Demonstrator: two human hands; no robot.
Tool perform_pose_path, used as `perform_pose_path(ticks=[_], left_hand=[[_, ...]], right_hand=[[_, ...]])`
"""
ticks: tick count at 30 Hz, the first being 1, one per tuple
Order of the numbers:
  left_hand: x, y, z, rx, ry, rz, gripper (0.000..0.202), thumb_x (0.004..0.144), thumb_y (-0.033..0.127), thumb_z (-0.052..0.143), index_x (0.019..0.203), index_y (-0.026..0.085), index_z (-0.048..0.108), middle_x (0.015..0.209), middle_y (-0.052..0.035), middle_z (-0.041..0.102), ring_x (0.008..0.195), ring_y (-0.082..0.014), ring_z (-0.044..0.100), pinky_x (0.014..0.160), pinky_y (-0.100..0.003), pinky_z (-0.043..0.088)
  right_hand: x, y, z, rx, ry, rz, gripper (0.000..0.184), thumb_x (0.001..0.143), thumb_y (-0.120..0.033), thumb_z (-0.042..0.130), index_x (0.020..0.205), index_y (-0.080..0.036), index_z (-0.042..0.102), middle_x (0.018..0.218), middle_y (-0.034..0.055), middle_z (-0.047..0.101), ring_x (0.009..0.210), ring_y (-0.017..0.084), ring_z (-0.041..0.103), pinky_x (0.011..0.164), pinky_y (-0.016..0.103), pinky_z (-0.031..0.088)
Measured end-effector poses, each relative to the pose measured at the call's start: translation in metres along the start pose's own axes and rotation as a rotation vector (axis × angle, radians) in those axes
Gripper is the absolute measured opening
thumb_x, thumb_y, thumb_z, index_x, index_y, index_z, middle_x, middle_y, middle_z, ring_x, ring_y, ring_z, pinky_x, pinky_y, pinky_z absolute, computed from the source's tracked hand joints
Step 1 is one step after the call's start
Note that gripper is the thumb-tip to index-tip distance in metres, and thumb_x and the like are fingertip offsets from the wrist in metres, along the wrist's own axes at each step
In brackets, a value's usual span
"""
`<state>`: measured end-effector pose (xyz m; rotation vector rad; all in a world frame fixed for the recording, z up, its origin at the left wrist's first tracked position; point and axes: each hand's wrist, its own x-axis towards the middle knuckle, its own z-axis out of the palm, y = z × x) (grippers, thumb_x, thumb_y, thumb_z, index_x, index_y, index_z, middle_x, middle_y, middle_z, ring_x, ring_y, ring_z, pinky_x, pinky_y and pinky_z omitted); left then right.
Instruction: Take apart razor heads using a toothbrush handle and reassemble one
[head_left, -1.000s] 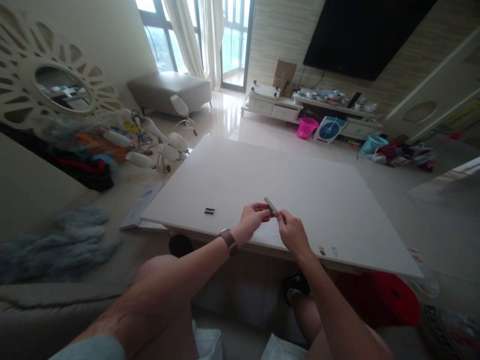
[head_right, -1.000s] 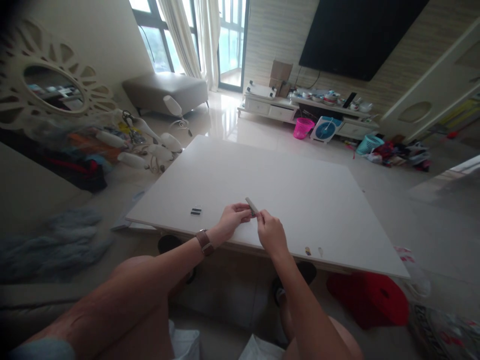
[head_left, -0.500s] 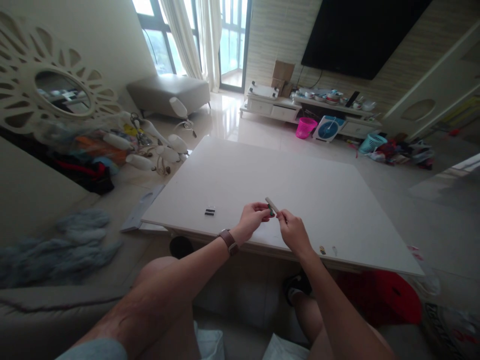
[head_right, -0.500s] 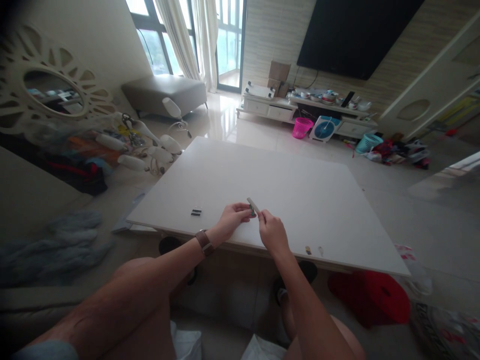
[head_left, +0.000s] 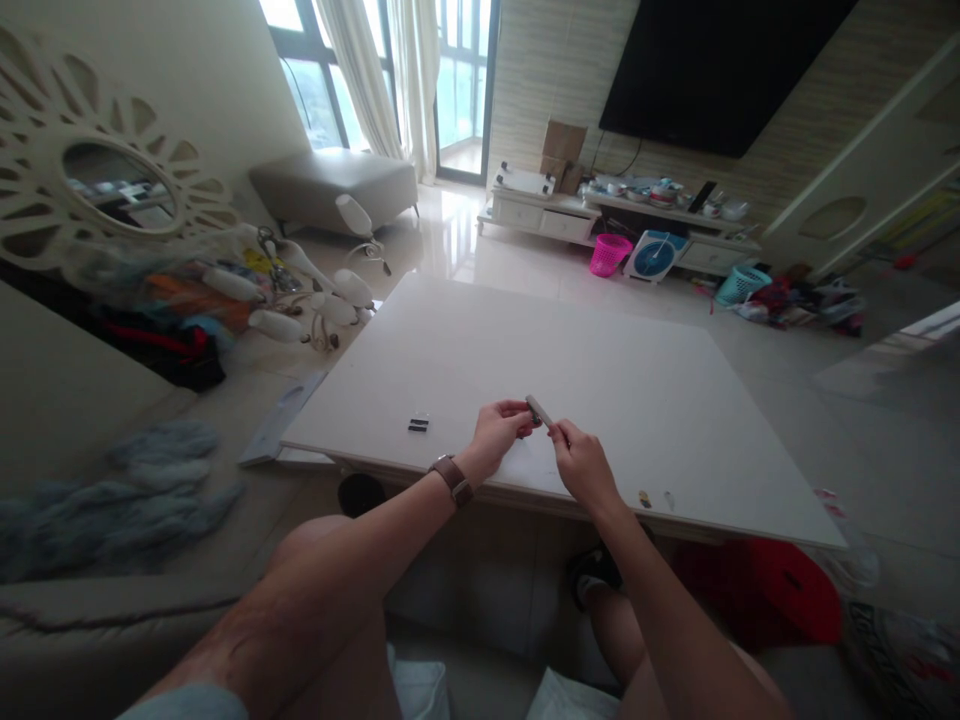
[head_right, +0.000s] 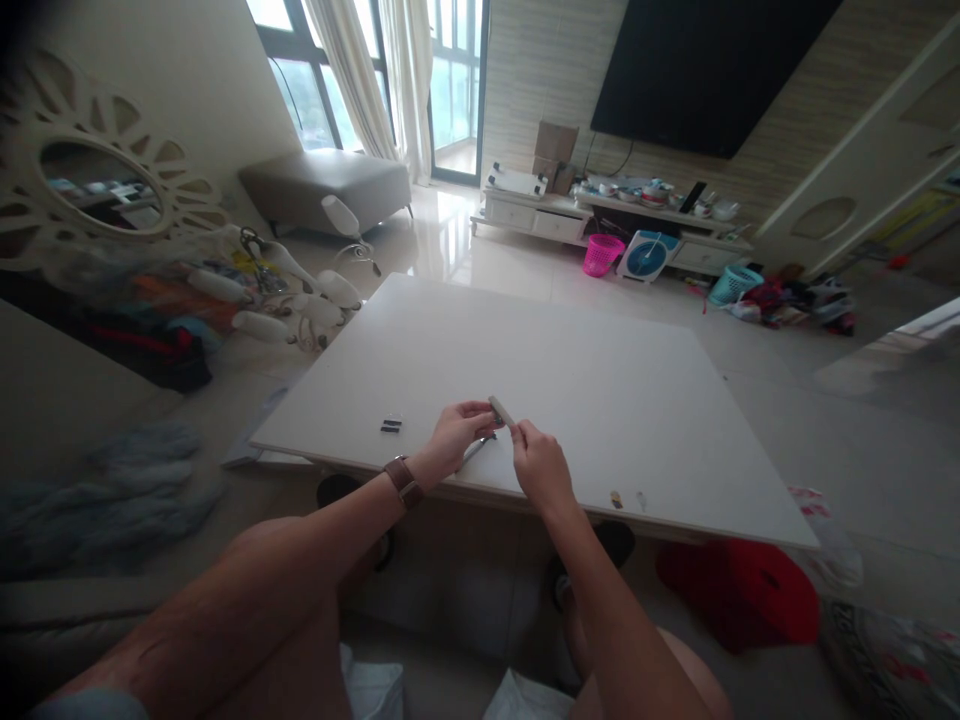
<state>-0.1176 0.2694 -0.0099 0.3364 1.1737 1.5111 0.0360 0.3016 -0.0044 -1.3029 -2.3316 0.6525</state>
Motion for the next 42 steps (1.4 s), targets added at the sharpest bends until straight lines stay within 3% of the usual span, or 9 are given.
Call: perform_pose_path(ticks=[4, 11, 14, 21, 28, 31, 36, 42], left_hand=[[-0.001, -0.003, 0.005, -0.019, 0.003, -0.015, 0.009, 0.077, 0.004, 0.070, 0.083, 0.010, 0.066, 0.078, -0.0094, 0.072, 0.072, -0.0160, 0.072, 0.068, -0.025, 0.050], [0.009, 0.019, -0.004, -0.038, 0.091, 0.049, 0.011, 0.076, 0.007, 0.073, 0.083, 0.011, 0.066, 0.082, -0.0087, 0.073, 0.073, -0.0149, 0.071, 0.075, -0.027, 0.052], [0.006, 0.017, -0.004, -0.019, 0.064, 0.060, 0.011, 0.075, 0.008, 0.075, 0.082, 0.011, 0.067, 0.081, -0.0082, 0.073, 0.071, -0.0147, 0.070, 0.074, -0.028, 0.052], [0.002, 0.001, 0.001, 0.021, -0.037, 0.011, 0.012, 0.075, 0.006, 0.074, 0.084, 0.009, 0.068, 0.078, -0.0095, 0.073, 0.073, -0.0162, 0.071, 0.069, -0.026, 0.050], [0.009, 0.017, -0.005, -0.022, 0.067, 0.052, 0.009, 0.077, 0.005, 0.071, 0.083, 0.011, 0.066, 0.081, -0.0082, 0.073, 0.072, -0.0142, 0.071, 0.073, -0.026, 0.052], [0.006, 0.012, -0.004, 0.018, 0.039, 0.058, 0.009, 0.077, 0.004, 0.070, 0.083, 0.010, 0.066, 0.078, -0.0079, 0.072, 0.071, -0.0141, 0.070, 0.070, -0.025, 0.051], [0.002, -0.006, 0.000, 0.027, -0.029, 0.003, 0.015, 0.073, 0.006, 0.076, 0.083, 0.010, 0.066, 0.079, -0.0096, 0.073, 0.072, -0.0170, 0.072, 0.070, -0.027, 0.051], [0.011, 0.009, -0.005, -0.030, 0.082, 0.021, 0.009, 0.078, 0.004, 0.070, 0.083, 0.010, 0.065, 0.081, -0.0093, 0.073, 0.074, -0.0158, 0.072, 0.075, -0.027, 0.052]], right_hand=[[0.007, 0.003, -0.006, 0.014, 0.033, 0.017, 0.035, 0.100, -0.041, 0.038, 0.083, -0.022, 0.061, 0.062, 0.0013, 0.057, 0.058, 0.016, 0.049, 0.059, 0.028, 0.024], [-0.004, 0.003, -0.012, 0.016, -0.001, 0.007, 0.036, 0.100, -0.043, 0.038, 0.081, -0.022, 0.060, 0.059, 0.0002, 0.054, 0.056, 0.016, 0.048, 0.058, 0.029, 0.023], [-0.007, 0.000, -0.007, 0.004, -0.032, -0.002, 0.036, 0.101, -0.042, 0.037, 0.081, -0.022, 0.058, 0.060, 0.0003, 0.055, 0.056, 0.016, 0.048, 0.058, 0.029, 0.023], [0.004, -0.004, -0.002, 0.030, 0.059, 0.000, 0.035, 0.101, -0.041, 0.036, 0.084, -0.021, 0.059, 0.064, 0.0012, 0.057, 0.058, 0.015, 0.049, 0.059, 0.028, 0.023], [-0.005, 0.000, -0.006, 0.017, 0.006, -0.009, 0.035, 0.101, -0.042, 0.038, 0.080, -0.021, 0.057, 0.059, -0.0003, 0.053, 0.056, 0.015, 0.047, 0.058, 0.029, 0.022], [-0.006, 0.001, -0.002, 0.018, -0.026, 0.003, 0.035, 0.101, -0.041, 0.037, 0.082, -0.022, 0.058, 0.060, 0.0004, 0.055, 0.057, 0.015, 0.048, 0.058, 0.028, 0.022], [0.004, 0.001, 0.000, 0.014, 0.042, 0.015, 0.035, 0.101, -0.041, 0.037, 0.084, -0.021, 0.060, 0.063, 0.0013, 0.057, 0.057, 0.015, 0.049, 0.058, 0.028, 0.023], [-0.002, 0.006, -0.010, 0.017, 0.039, 0.022, 0.035, 0.100, -0.042, 0.038, 0.083, -0.022, 0.060, 0.060, -0.0002, 0.054, 0.055, 0.015, 0.046, 0.058, 0.028, 0.022]])
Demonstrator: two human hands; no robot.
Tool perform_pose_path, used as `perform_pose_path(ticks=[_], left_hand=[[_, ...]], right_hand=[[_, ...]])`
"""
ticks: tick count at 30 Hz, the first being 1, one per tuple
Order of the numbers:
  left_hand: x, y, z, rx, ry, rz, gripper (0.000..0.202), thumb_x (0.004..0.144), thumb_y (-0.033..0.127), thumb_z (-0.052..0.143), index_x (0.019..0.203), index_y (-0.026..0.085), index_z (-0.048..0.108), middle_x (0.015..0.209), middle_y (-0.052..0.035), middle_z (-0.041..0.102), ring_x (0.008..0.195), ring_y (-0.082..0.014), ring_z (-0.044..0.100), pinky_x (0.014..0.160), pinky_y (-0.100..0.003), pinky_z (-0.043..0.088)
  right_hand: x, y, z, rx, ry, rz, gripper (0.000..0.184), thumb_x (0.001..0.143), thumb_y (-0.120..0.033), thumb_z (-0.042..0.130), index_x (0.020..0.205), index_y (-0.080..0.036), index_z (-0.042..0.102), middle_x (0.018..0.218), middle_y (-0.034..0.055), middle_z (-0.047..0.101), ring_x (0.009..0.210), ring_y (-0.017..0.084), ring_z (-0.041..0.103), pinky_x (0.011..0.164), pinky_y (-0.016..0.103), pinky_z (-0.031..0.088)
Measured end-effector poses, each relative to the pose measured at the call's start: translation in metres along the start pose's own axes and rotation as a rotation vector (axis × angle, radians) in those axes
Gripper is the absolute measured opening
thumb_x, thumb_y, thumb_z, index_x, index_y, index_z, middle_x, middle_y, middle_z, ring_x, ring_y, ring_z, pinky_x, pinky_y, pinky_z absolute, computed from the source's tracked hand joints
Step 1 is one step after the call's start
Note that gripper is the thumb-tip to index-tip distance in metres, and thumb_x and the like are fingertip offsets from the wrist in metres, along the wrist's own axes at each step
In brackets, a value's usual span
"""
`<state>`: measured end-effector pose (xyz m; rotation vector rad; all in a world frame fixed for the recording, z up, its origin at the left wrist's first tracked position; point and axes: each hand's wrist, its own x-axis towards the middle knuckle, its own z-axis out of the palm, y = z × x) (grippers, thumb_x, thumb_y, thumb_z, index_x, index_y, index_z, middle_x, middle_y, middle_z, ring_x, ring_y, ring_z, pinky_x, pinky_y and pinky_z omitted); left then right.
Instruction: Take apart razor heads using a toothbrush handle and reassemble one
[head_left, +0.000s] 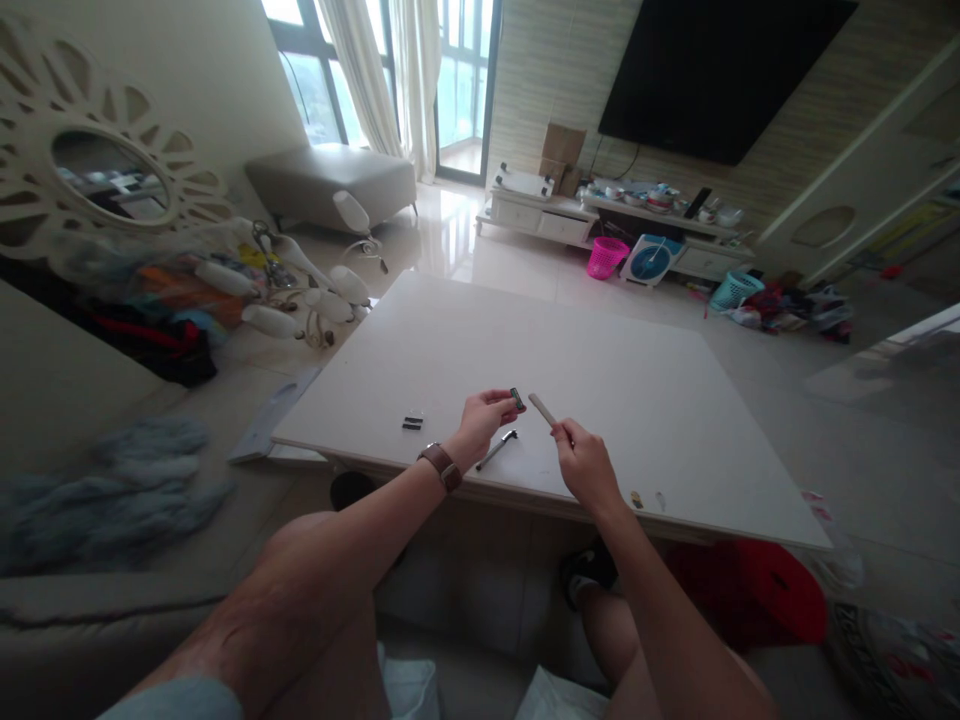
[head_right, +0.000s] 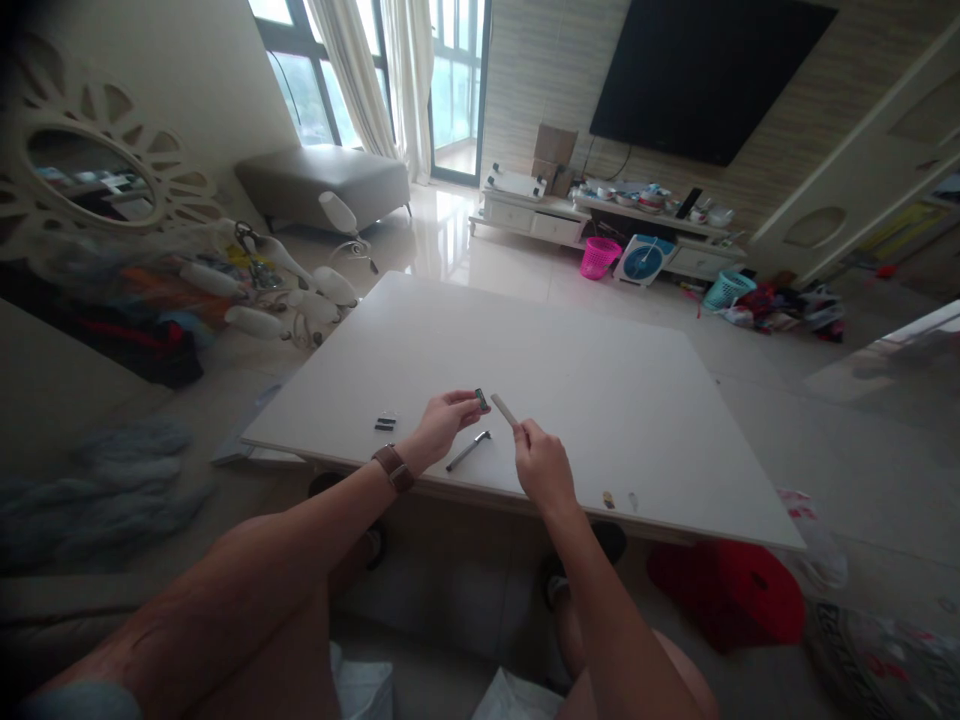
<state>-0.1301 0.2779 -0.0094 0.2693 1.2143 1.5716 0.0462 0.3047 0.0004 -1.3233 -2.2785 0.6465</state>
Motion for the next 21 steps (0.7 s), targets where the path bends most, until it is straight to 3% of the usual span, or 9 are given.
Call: perform_pose_path(ticks=[5, 10, 16, 21], left_hand=[[-0.003, 0.001, 0.000, 0.035, -0.049, 0.024, 0.010, 0.076, 0.005, 0.072, 0.083, 0.010, 0.067, 0.082, -0.0096, 0.073, 0.073, -0.0154, 0.071, 0.073, -0.027, 0.052], [-0.009, -0.009, 0.004, 0.059, -0.103, -0.022, 0.010, 0.076, 0.003, 0.071, 0.083, 0.009, 0.066, 0.078, -0.0096, 0.072, 0.072, -0.0164, 0.071, 0.069, -0.026, 0.051], [-0.001, 0.005, -0.001, -0.027, -0.012, 0.009, 0.009, 0.077, 0.004, 0.071, 0.082, 0.010, 0.065, 0.081, -0.0090, 0.072, 0.073, -0.0153, 0.072, 0.080, -0.030, 0.052], [-0.006, 0.003, 0.000, 0.006, -0.031, -0.014, 0.009, 0.077, 0.003, 0.070, 0.083, 0.010, 0.066, 0.080, -0.0086, 0.072, 0.073, -0.0149, 0.071, 0.078, -0.029, 0.053]], right_hand=[[-0.007, -0.002, 0.008, -0.018, -0.067, -0.014, 0.034, 0.100, -0.041, 0.037, 0.083, -0.022, 0.059, 0.061, 0.0008, 0.055, 0.057, 0.016, 0.048, 0.058, 0.029, 0.022], [0.004, -0.007, 0.010, -0.020, -0.011, -0.007, 0.032, 0.101, -0.039, 0.037, 0.083, -0.022, 0.058, 0.064, 0.0009, 0.056, 0.060, 0.016, 0.049, 0.059, 0.028, 0.022], [-0.002, -0.006, -0.002, 0.000, -0.022, -0.009, 0.033, 0.100, -0.041, 0.039, 0.081, -0.022, 0.057, 0.059, -0.0008, 0.052, 0.055, 0.014, 0.045, 0.058, 0.029, 0.021], [-0.007, -0.005, 0.010, -0.011, -0.061, -0.002, 0.033, 0.101, -0.040, 0.037, 0.081, -0.022, 0.056, 0.061, 0.0001, 0.054, 0.058, 0.015, 0.047, 0.059, 0.028, 0.022]])
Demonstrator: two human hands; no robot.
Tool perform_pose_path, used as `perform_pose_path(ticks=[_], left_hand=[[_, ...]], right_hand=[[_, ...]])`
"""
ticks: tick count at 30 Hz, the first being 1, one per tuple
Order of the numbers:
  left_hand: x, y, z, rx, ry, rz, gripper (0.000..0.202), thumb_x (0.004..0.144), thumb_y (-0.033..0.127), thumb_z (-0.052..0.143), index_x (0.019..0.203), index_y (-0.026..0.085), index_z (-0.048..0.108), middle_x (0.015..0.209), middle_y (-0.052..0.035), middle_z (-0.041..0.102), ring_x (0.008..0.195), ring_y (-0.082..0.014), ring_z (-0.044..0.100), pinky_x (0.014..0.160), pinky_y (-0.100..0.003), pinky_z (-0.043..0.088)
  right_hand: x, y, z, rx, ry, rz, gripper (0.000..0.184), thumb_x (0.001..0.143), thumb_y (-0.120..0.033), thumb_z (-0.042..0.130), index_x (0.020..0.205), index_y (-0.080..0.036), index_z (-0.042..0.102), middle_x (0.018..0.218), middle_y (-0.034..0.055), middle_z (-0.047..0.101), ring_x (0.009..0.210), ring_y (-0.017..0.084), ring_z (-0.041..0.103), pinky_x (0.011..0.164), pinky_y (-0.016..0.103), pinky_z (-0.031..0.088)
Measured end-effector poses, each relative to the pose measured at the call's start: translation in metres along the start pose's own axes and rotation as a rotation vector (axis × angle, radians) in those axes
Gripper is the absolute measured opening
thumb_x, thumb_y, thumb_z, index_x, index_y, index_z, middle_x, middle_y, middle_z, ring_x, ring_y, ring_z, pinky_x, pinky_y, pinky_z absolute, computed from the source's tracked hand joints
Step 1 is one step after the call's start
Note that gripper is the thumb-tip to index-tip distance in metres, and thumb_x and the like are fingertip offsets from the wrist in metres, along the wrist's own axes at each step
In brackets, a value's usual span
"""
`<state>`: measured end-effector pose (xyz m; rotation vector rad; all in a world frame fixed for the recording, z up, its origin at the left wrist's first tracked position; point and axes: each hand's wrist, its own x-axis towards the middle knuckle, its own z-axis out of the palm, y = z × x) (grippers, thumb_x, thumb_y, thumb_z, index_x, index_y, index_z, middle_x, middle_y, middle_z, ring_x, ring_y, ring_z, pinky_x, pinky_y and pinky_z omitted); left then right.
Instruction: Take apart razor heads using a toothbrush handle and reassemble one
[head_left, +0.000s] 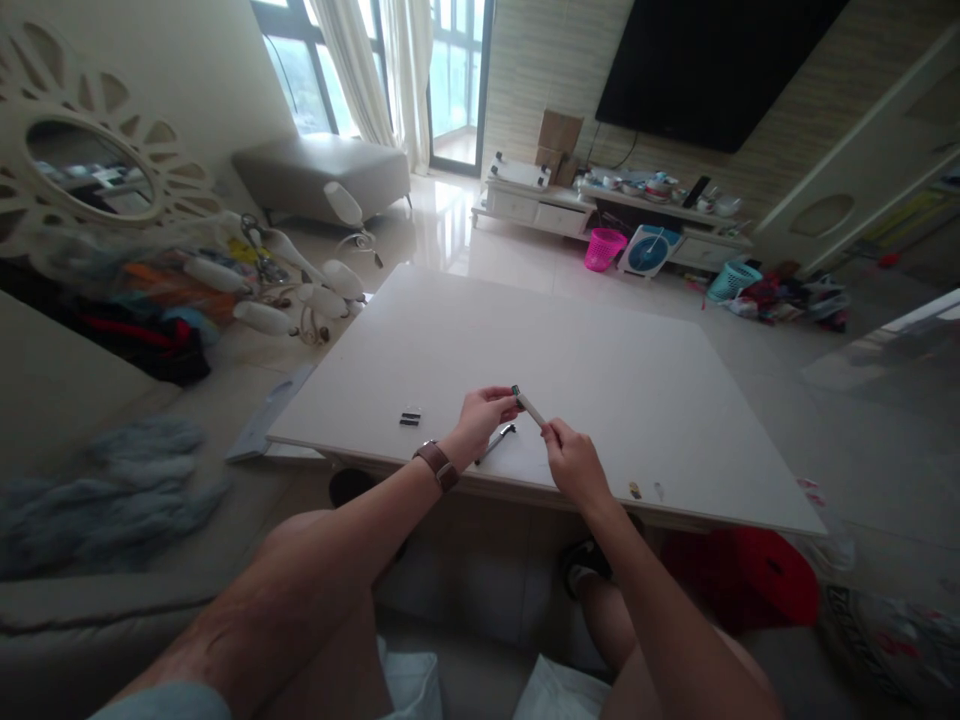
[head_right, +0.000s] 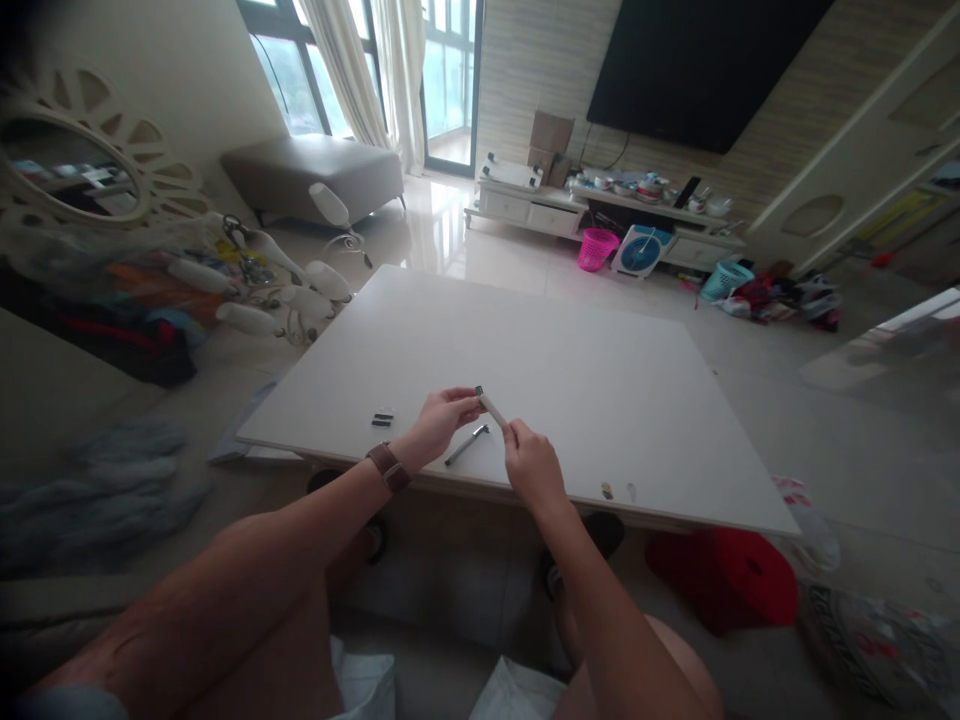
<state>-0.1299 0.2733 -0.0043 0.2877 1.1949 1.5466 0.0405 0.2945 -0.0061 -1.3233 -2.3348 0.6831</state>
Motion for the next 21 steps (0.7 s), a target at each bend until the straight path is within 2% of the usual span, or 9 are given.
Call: perform_pose_path(ticks=[5, 8, 11, 14, 18, 21], left_hand=[[-0.004, -0.010, 0.002, 0.047, -0.071, -0.028, 0.012, 0.074, 0.006, 0.075, 0.083, 0.009, 0.068, 0.081, -0.0109, 0.073, 0.075, -0.0167, 0.072, 0.076, -0.028, 0.053], [0.005, -0.004, -0.002, 0.016, -0.007, 0.002, 0.013, 0.074, 0.007, 0.075, 0.083, 0.010, 0.066, 0.081, -0.0101, 0.073, 0.075, -0.0160, 0.072, 0.078, -0.028, 0.053], [0.011, 0.000, -0.006, 0.010, 0.036, 0.041, 0.013, 0.073, 0.007, 0.075, 0.082, 0.010, 0.066, 0.082, -0.0094, 0.073, 0.074, -0.0143, 0.071, 0.079, -0.028, 0.054], [0.007, -0.008, -0.006, 0.054, -0.036, 0.039, 0.017, 0.071, 0.011, 0.078, 0.085, 0.010, 0.068, 0.083, -0.0103, 0.074, 0.076, -0.0152, 0.071, 0.077, -0.027, 0.054], [-0.001, -0.025, 0.001, 0.099, -0.151, -0.018, 0.021, 0.070, 0.014, 0.079, 0.088, 0.009, 0.069, 0.085, -0.0130, 0.075, 0.077, -0.0171, 0.072, 0.071, -0.025, 0.053], [0.005, -0.021, 0.001, 0.054, -0.103, -0.017, 0.017, 0.073, 0.011, 0.077, 0.087, 0.009, 0.068, 0.085, -0.0122, 0.074, 0.078, -0.0172, 0.073, 0.071, -0.025, 0.053]], right_hand=[[0.014, -0.004, 0.000, -0.008, 0.051, 0.013, 0.034, 0.101, -0.040, 0.036, 0.082, -0.022, 0.058, 0.064, 0.0017, 0.058, 0.060, 0.016, 0.050, 0.059, 0.028, 0.023], [0.013, -0.004, -0.009, -0.006, 0.066, 0.008, 0.036, 0.102, -0.040, 0.036, 0.082, -0.022, 0.059, 0.064, 0.0018, 0.059, 0.059, 0.016, 0.051, 0.059, 0.028, 0.024], [0.004, -0.003, -0.010, -0.022, 0.019, 0.003, 0.036, 0.102, -0.040, 0.036, 0.080, -0.022, 0.058, 0.063, 0.0016, 0.058, 0.059, 0.016, 0.051, 0.059, 0.028, 0.023], [0.001, -0.002, -0.003, -0.056, -0.013, 0.013, 0.034, 0.102, -0.039, 0.036, 0.081, -0.022, 0.058, 0.064, 0.0018, 0.058, 0.060, 0.016, 0.050, 0.058, 0.028, 0.022], [0.009, -0.001, -0.002, -0.059, 0.033, 0.035, 0.033, 0.102, -0.038, 0.036, 0.082, -0.022, 0.056, 0.066, 0.0021, 0.059, 0.062, 0.016, 0.050, 0.059, 0.028, 0.021], [0.011, 0.000, -0.011, -0.027, 0.060, 0.031, 0.034, 0.102, -0.039, 0.036, 0.079, -0.022, 0.055, 0.063, 0.0009, 0.057, 0.059, 0.015, 0.049, 0.059, 0.028, 0.022]])
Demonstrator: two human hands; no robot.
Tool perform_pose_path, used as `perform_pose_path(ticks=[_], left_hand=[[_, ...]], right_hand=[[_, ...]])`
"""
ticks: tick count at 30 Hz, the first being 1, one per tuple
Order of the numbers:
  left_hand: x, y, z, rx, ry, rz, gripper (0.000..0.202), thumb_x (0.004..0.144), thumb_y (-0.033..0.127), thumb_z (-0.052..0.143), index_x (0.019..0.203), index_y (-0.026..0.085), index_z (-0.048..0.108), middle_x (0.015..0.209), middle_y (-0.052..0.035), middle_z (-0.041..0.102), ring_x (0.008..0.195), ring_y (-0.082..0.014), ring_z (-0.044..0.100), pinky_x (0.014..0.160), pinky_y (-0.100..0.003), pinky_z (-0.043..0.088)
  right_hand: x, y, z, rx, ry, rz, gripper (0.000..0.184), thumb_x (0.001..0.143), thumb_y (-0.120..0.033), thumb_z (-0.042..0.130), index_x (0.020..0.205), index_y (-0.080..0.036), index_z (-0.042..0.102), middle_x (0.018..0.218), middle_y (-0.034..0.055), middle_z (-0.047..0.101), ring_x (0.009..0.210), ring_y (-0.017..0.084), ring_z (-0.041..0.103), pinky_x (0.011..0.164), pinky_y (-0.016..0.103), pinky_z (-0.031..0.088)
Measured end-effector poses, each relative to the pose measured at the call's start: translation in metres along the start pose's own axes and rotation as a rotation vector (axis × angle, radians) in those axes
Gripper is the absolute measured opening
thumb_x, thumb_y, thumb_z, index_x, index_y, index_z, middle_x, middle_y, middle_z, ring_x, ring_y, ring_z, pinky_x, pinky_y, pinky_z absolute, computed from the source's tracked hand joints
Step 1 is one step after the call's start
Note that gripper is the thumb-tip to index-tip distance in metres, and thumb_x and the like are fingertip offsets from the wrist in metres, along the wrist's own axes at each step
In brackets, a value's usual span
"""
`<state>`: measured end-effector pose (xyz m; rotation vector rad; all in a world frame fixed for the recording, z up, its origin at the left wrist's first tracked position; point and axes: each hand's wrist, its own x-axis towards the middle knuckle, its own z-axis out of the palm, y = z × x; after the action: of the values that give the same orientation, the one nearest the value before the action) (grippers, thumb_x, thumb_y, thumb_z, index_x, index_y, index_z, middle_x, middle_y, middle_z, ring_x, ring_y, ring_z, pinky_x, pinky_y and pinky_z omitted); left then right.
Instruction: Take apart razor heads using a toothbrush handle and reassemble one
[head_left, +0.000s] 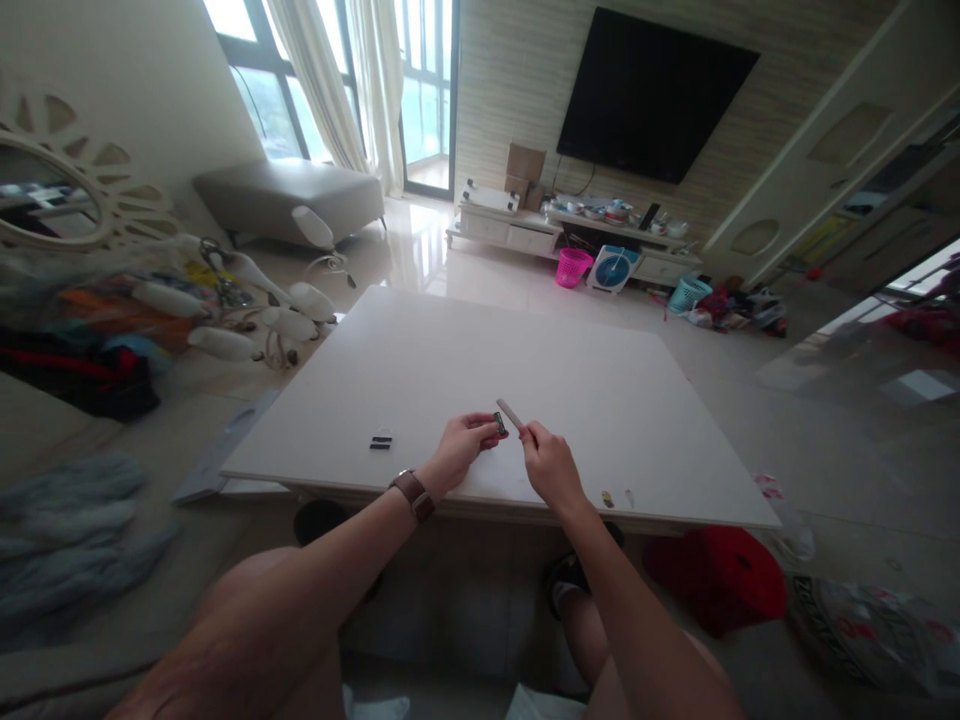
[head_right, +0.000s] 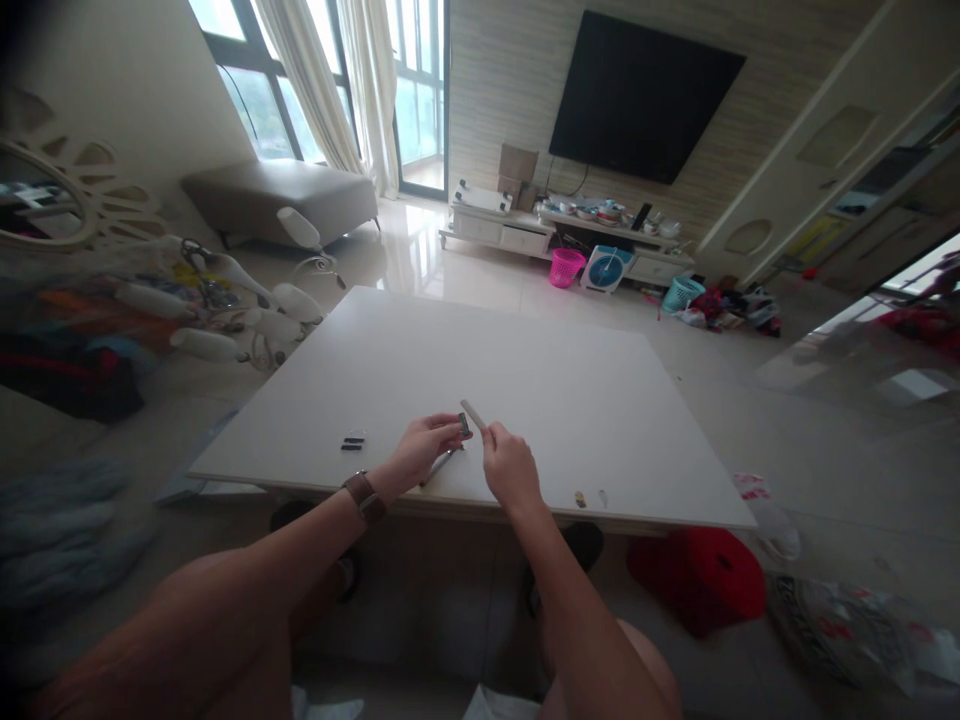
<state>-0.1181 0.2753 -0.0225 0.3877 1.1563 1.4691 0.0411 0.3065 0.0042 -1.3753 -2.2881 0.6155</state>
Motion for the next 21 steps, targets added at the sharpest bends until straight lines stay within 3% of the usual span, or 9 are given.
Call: perform_pose_path(ticks=[5, 12, 18, 21], left_hand=[[0.008, 0.018, -0.010, -0.057, 0.149, 0.053, 0.012, 0.074, 0.007, 0.073, 0.084, 0.009, 0.066, 0.082, -0.0096, 0.073, 0.074, -0.0140, 0.072, 0.075, -0.024, 0.053], [-0.013, -0.003, 0.003, 0.018, -0.088, -0.014, 0.022, 0.068, 0.014, 0.082, 0.086, 0.009, 0.070, 0.086, -0.0126, 0.075, 0.076, -0.0167, 0.071, 0.070, -0.025, 0.052], [0.003, 0.018, -0.004, -0.094, 0.110, 0.036, 0.012, 0.073, 0.006, 0.074, 0.082, 0.010, 0.066, 0.080, -0.0094, 0.073, 0.074, -0.0156, 0.072, 0.074, -0.026, 0.053], [0.002, 0.019, -0.006, -0.077, 0.086, 0.044, 0.012, 0.074, 0.006, 0.074, 0.082, 0.010, 0.066, 0.081, -0.0090, 0.073, 0.073, -0.0150, 0.071, 0.076, -0.027, 0.053]], right_hand=[[-0.010, 0.001, -0.005, 0.022, -0.043, -0.021, 0.035, 0.101, -0.041, 0.036, 0.080, -0.022, 0.057, 0.062, 0.0006, 0.056, 0.058, 0.016, 0.050, 0.058, 0.028, 0.024], [-0.003, -0.002, 0.005, 0.016, -0.023, -0.028, 0.034, 0.101, -0.039, 0.036, 0.082, -0.022, 0.058, 0.065, 0.0021, 0.060, 0.060, 0.016, 0.052, 0.059, 0.027, 0.024], [-0.006, 0.000, -0.003, 0.071, 0.010, -0.049, 0.038, 0.102, -0.044, 0.035, 0.082, -0.022, 0.058, 0.060, 0.0003, 0.056, 0.055, 0.015, 0.046, 0.057, 0.028, 0.023], [-0.009, 0.001, 0.003, 0.070, -0.036, -0.054, 0.037, 0.101, -0.043, 0.035, 0.083, -0.022, 0.059, 0.061, 0.0000, 0.055, 0.056, 0.016, 0.048, 0.058, 0.028, 0.023]])
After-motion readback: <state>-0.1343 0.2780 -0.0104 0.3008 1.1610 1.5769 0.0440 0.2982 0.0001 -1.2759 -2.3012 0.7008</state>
